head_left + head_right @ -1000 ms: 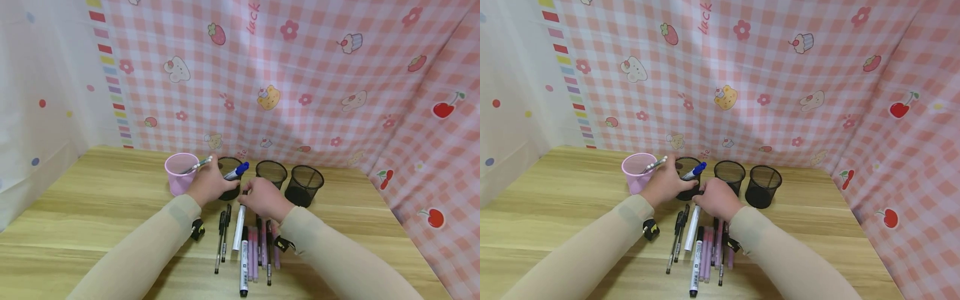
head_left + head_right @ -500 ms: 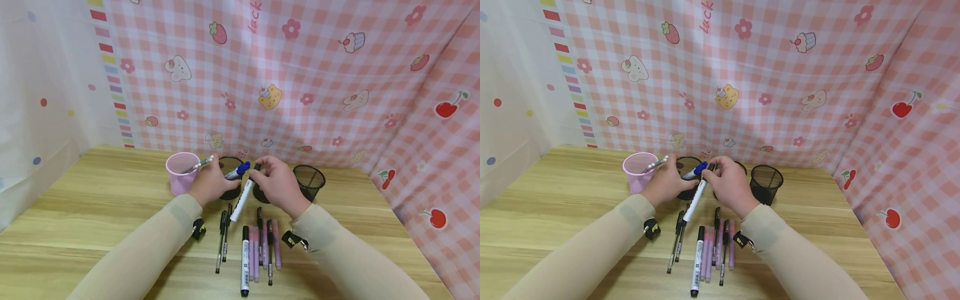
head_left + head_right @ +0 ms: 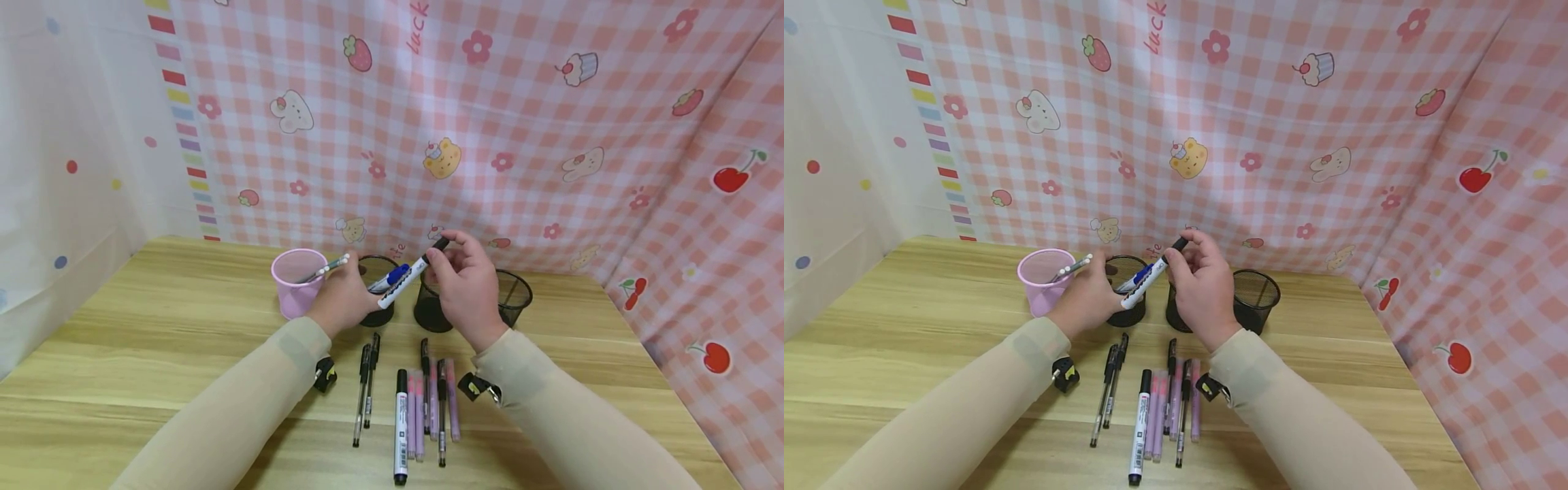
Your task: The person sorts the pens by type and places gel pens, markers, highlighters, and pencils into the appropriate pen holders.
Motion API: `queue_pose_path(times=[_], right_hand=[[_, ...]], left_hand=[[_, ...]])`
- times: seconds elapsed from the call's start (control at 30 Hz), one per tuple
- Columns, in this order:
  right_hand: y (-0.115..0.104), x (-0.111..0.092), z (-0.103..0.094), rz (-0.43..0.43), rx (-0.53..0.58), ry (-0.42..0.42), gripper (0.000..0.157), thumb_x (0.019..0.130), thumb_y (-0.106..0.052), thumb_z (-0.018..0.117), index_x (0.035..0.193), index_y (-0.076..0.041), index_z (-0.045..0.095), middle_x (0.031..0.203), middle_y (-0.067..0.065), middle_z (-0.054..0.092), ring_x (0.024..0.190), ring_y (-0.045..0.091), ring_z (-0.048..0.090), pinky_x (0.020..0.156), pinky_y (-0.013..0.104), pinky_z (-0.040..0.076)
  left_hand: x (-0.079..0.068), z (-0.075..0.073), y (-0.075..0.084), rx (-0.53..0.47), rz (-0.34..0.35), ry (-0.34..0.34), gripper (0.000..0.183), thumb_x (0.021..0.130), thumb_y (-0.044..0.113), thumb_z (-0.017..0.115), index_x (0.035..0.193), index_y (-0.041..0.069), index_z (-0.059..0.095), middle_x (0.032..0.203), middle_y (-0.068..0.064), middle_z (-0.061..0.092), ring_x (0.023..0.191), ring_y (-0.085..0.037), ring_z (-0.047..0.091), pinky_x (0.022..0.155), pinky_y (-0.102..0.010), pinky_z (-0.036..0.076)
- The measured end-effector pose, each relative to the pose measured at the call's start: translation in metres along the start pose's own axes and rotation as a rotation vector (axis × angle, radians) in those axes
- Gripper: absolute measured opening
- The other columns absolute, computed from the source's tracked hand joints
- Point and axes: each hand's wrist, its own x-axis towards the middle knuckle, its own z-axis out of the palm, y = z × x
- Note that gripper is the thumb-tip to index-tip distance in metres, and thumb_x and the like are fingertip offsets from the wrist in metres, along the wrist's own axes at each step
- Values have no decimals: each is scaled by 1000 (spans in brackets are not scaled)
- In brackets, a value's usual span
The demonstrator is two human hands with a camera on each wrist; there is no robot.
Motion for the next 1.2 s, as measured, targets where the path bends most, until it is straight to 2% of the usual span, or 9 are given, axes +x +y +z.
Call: queue_pose_path(times=[0.13,0.23,0.3,0.43,0.73,0.9,1.03,1.2], right_hand=[[1,3,2,-29,18,69,28,102,-8,69,129,-4,63,94,21,72,72,15,71,70,24,60],[1,4,3,-44,35,98,27,101,-7,70,126,-2,64,94,20,71,74,18,72,71,23,60],[2,5,4,-50,45,107,27,100,-6,71,126,-1,64,95,20,71,74,13,72,73,24,62],[3,4,6,-65,55,106,27,100,-5,70,125,1,64,96,19,71,76,10,71,76,23,62],[12,-1,12,-115,-27,87,23,99,-8,73,122,-3,70,91,19,71,71,1,61,65,16,51],[17,-5,15,-127,-78,82,21,99,-9,73,119,-4,72,87,18,69,68,0,57,61,16,45],[19,-8,17,-120,-130,68,21,99,-11,74,120,-6,73,89,16,72,71,5,61,61,16,45],[22,-10,19,-122,-197,40,22,99,-13,74,120,-6,75,92,13,76,76,18,68,63,18,47]], left_hand=[[0,-1,0,6,-2,-8,98,77,47,93,146,8,35,125,-19,65,94,-30,68,85,-42,60],[0,-1,-1,19,15,-5,98,78,52,90,145,7,35,117,-17,65,89,-29,69,80,-41,60],[0,0,-2,17,28,1,95,78,52,90,142,7,36,116,-16,65,88,-28,68,78,-39,60],[-1,0,-2,13,38,7,91,79,50,89,139,7,38,115,-16,65,88,-28,68,78,-39,59],[0,0,-1,11,37,11,93,79,51,89,141,4,39,119,-18,66,95,-30,69,86,-42,61],[0,1,-2,20,51,23,90,78,51,90,138,5,39,119,-18,65,95,-30,69,86,-43,61],[-1,1,-1,24,57,26,88,79,51,90,136,6,40,117,-17,65,93,-29,69,84,-42,61],[-2,0,0,23,56,24,88,79,51,90,135,5,40,116,-18,65,91,-29,70,81,-41,62]])
